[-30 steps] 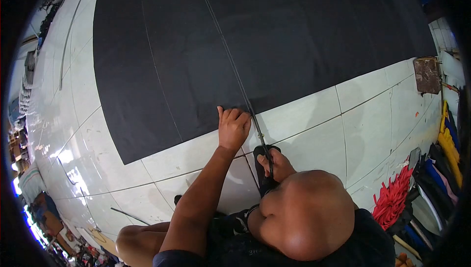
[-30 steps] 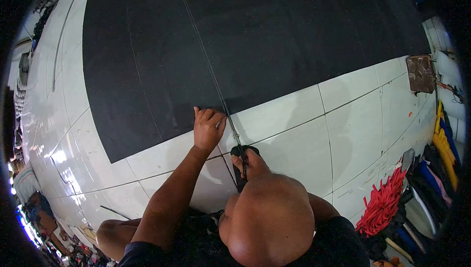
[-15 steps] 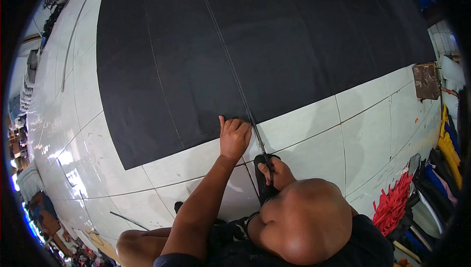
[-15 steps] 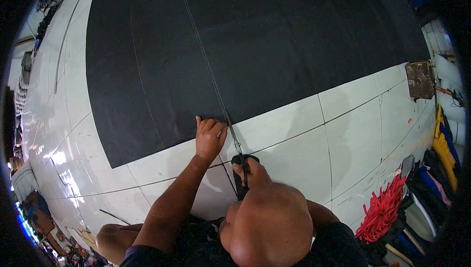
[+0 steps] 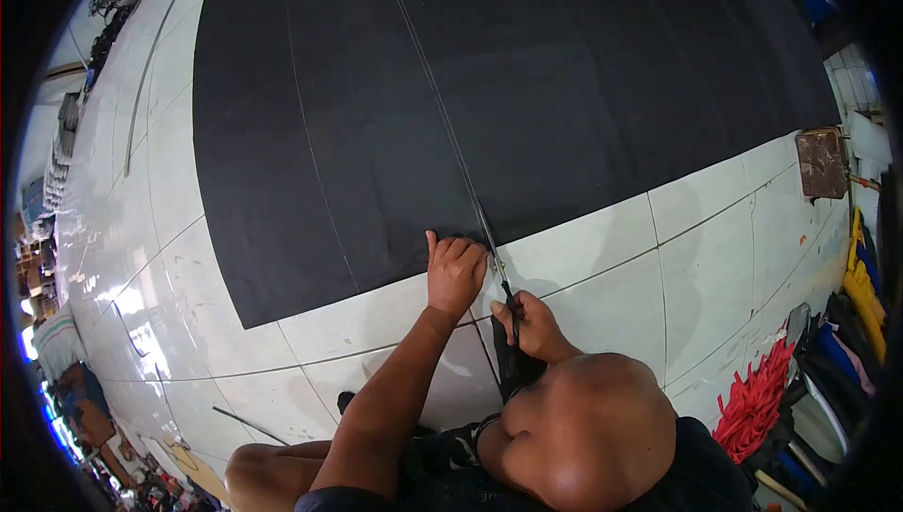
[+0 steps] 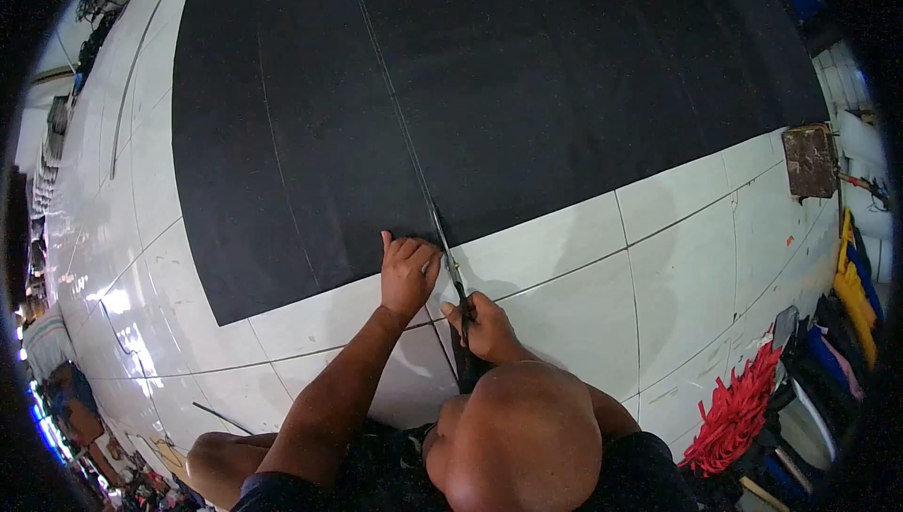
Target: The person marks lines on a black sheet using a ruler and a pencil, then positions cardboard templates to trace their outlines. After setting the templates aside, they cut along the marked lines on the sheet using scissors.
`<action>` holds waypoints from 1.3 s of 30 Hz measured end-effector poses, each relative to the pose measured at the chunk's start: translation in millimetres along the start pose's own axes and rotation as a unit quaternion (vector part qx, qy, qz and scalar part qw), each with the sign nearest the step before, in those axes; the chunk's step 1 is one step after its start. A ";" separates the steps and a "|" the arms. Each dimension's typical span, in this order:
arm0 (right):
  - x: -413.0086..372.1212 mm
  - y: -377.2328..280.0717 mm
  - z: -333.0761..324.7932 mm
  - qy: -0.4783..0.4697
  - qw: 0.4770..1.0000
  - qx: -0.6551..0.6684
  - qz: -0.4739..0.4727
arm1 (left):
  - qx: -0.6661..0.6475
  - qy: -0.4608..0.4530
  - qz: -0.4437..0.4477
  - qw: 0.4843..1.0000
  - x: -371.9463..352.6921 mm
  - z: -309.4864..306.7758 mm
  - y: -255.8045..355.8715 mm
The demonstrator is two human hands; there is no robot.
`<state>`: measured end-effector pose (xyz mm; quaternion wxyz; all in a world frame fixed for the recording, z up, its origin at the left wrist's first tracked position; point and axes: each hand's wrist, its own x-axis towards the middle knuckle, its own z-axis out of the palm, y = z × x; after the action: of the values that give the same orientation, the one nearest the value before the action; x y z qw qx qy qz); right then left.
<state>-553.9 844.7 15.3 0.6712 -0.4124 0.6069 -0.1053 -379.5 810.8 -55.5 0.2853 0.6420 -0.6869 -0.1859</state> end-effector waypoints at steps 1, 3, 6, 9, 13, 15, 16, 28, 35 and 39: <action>3.1 -1.9 0.0 0.004 1.000 -0.004 0.009 | 0.002 0.002 0.001 1.000 0.2 0.5 -0.1; 7.6 -4.6 1.5 0.011 0.999 -0.010 0.030 | 0.003 0.005 0.002 1.000 -0.2 2.1 -0.7; 17.3 -0.9 -0.4 0.010 1.000 -0.006 -0.002 | 0.004 0.007 0.006 1.000 -1.1 4.1 -3.2; 27.8 3.4 2.0 0.016 1.000 0.009 -0.023 | 0.003 0.007 0.005 1.000 -3.1 6.1 -3.8; 34.8 -8.3 2.3 0.019 1.000 0.015 -0.019 | 0.005 0.007 0.007 1.000 -1.2 6.3 -3.6; 40.7 -10.3 2.1 0.017 1.000 0.008 -0.024 | 0.009 0.000 0.007 1.000 -3.0 5.9 -4.7; 43.1 -10.8 2.9 0.018 1.000 0.002 -0.025 | 0.013 -0.006 0.007 1.000 -3.5 6.0 -5.8; 65.2 -31.8 1.4 0.029 0.999 -0.022 -0.028 | 0.097 -0.085 0.052 0.990 -14.6 -3.5 0.1; 73.6 -60.0 1.4 0.055 0.994 -0.069 -0.067 | 0.124 -0.160 0.035 0.979 -18.7 -8.6 6.7; 88.7 -61.1 3.3 0.072 0.989 -0.085 -0.096 | 0.114 -0.149 0.034 0.982 -19.2 -7.6 7.3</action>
<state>-507.5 750.2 -7.9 0.5751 -0.5156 0.6179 -0.1470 -380.2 831.4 -48.0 0.1105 0.6117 -0.7600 -0.1901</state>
